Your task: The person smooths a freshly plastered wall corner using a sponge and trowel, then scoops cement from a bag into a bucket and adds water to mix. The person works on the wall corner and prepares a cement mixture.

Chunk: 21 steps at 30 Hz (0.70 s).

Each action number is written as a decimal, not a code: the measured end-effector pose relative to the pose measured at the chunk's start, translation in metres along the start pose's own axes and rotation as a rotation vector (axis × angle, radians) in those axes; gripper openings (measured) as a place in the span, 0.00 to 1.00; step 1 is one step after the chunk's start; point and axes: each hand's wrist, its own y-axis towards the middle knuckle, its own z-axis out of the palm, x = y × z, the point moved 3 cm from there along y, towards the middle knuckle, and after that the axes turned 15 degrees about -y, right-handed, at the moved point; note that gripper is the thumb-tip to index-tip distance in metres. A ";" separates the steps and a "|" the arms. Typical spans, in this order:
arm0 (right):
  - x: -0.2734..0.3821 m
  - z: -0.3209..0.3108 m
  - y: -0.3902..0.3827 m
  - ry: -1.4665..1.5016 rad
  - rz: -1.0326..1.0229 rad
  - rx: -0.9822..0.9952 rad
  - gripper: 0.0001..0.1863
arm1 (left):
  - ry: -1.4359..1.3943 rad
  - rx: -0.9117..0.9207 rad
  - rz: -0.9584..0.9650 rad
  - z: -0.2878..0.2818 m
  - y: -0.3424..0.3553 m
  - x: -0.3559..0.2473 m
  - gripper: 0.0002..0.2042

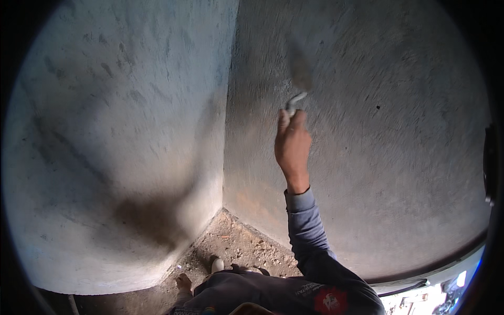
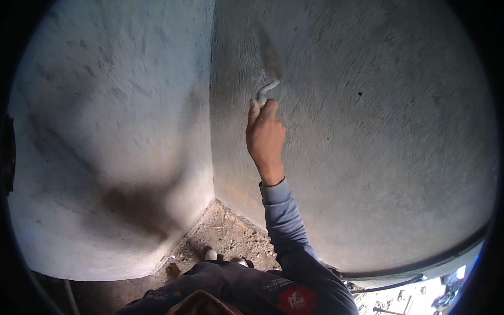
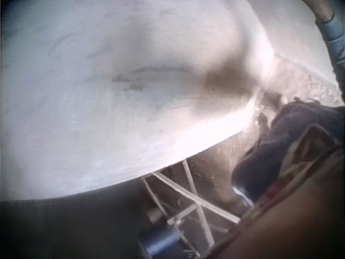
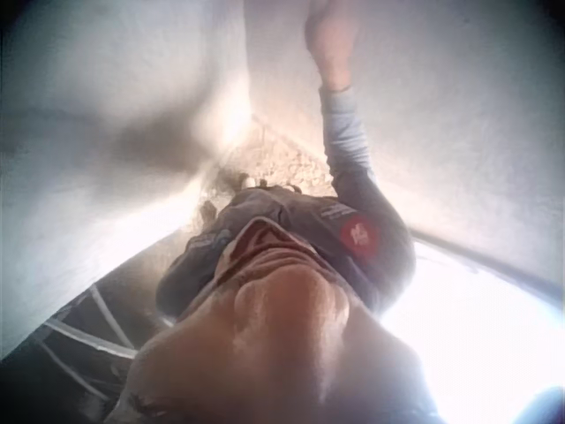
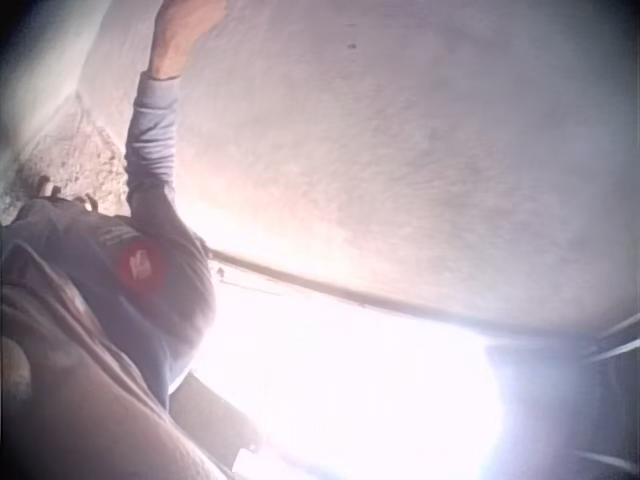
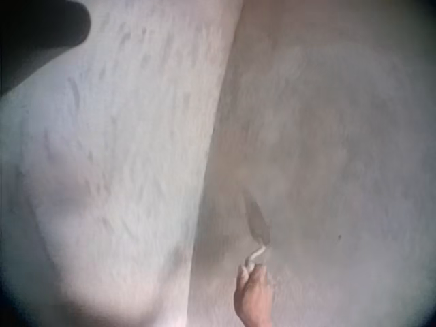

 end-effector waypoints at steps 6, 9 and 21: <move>-0.030 0.036 -0.006 -0.060 -0.135 0.177 0.18 | 0.470 0.361 0.393 0.021 0.047 -0.046 0.20; 0.008 0.011 -0.006 0.007 -0.025 0.045 0.19 | -0.091 0.182 0.065 0.009 0.056 -0.037 0.18; 0.000 0.014 -0.003 0.012 0.040 0.086 0.20 | 0.056 0.277 0.041 0.000 0.060 -0.029 0.16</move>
